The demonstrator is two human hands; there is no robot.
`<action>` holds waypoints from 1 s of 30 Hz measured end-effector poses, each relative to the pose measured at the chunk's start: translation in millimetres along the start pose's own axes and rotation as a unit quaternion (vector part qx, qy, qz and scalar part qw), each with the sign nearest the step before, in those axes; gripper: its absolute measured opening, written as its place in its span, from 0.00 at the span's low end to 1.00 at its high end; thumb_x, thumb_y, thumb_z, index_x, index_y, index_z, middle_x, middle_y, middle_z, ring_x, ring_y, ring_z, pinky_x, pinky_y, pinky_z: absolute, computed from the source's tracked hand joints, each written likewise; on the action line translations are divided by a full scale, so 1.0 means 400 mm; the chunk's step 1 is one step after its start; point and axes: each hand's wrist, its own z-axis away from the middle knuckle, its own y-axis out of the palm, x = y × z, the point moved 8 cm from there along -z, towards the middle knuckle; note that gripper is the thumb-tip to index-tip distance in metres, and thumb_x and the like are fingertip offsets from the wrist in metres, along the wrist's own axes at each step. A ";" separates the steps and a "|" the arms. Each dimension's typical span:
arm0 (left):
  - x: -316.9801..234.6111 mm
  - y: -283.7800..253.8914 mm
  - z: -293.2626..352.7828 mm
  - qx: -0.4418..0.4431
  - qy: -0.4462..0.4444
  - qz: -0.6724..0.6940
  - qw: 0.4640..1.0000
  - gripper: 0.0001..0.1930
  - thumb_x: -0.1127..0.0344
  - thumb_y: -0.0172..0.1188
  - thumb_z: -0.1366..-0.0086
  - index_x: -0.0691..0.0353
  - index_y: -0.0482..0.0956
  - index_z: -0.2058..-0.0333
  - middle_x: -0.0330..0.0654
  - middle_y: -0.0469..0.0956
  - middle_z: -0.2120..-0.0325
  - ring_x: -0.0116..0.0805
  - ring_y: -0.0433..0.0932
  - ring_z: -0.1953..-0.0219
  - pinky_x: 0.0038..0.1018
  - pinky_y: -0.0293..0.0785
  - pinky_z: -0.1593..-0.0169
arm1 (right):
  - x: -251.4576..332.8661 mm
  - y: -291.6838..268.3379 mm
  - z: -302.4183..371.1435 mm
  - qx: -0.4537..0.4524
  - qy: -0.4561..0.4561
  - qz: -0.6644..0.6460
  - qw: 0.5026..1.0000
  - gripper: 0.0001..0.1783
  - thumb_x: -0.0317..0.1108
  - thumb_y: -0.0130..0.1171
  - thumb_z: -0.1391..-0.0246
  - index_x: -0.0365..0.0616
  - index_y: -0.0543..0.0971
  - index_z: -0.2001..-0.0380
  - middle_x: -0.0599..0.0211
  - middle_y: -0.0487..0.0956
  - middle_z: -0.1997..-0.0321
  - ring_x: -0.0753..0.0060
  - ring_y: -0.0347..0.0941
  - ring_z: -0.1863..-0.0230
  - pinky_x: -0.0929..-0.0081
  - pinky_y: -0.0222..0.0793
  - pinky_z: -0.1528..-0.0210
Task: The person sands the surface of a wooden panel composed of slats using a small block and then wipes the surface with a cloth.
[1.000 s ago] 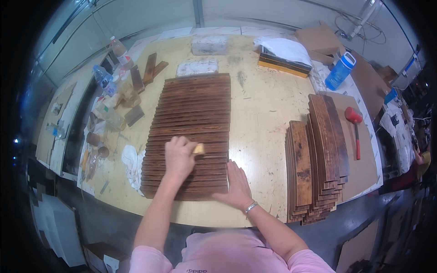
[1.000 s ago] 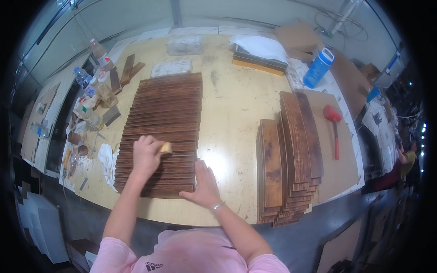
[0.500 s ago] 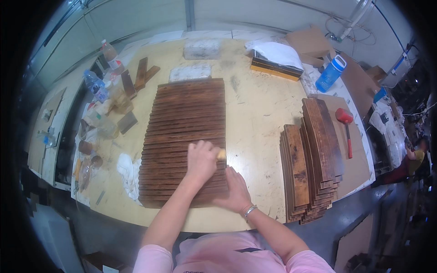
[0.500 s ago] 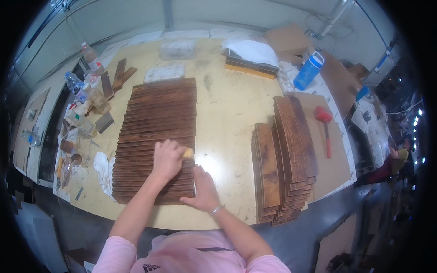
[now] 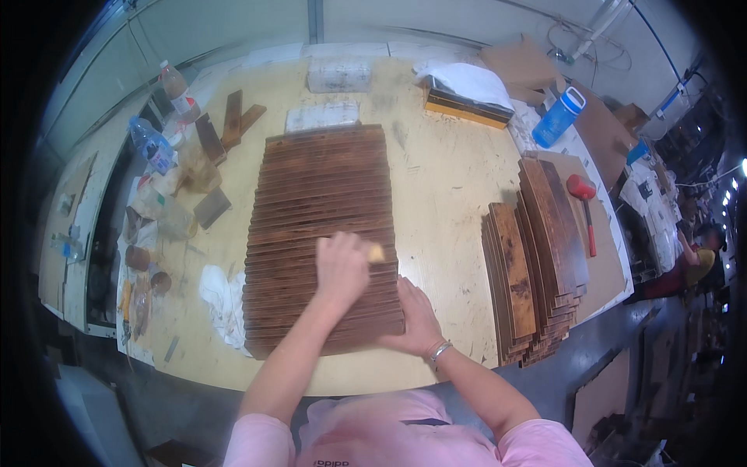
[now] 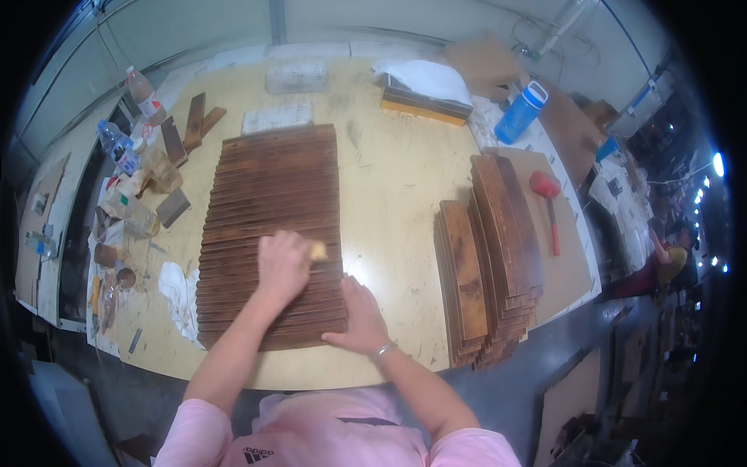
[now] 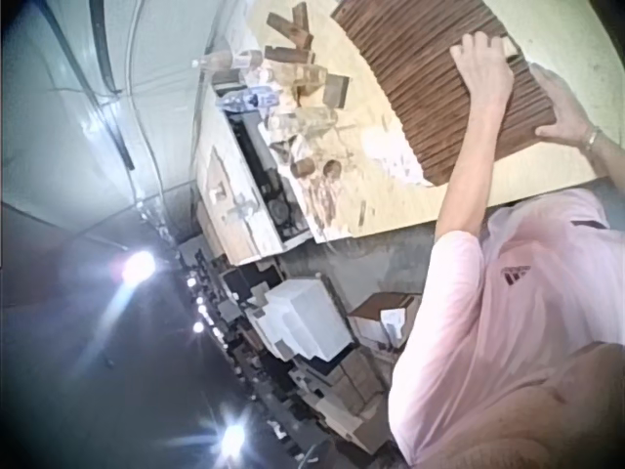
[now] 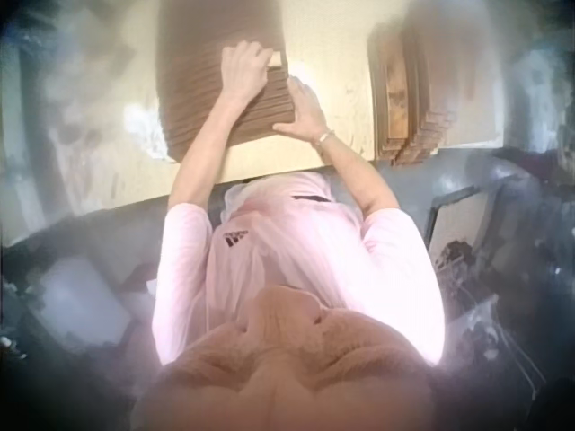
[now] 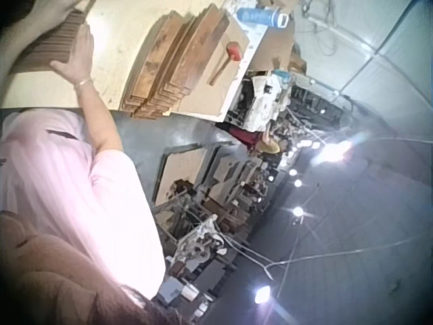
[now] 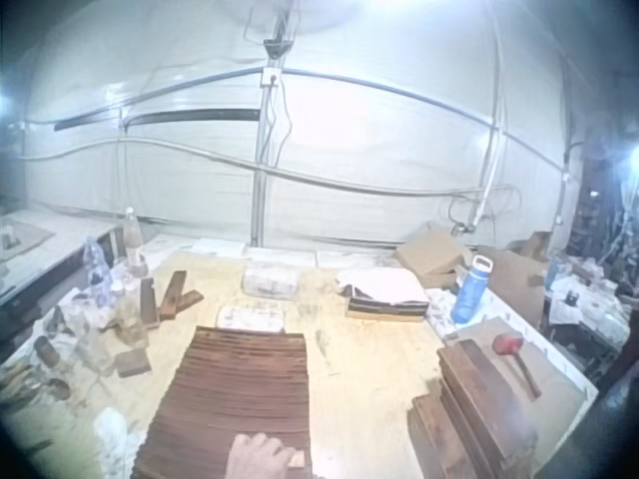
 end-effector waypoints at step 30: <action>0.423 -0.375 0.179 -0.126 -0.197 0.011 0.972 0.19 0.74 0.70 0.49 0.59 0.84 0.56 0.46 0.80 0.61 0.52 0.78 0.58 0.44 0.74 0.52 | 0.021 -0.016 -0.008 -0.019 -0.013 -0.002 1.000 0.68 0.52 0.76 0.68 0.35 0.55 0.26 0.38 0.59 0.25 0.35 0.53 0.25 0.50 0.49 0.23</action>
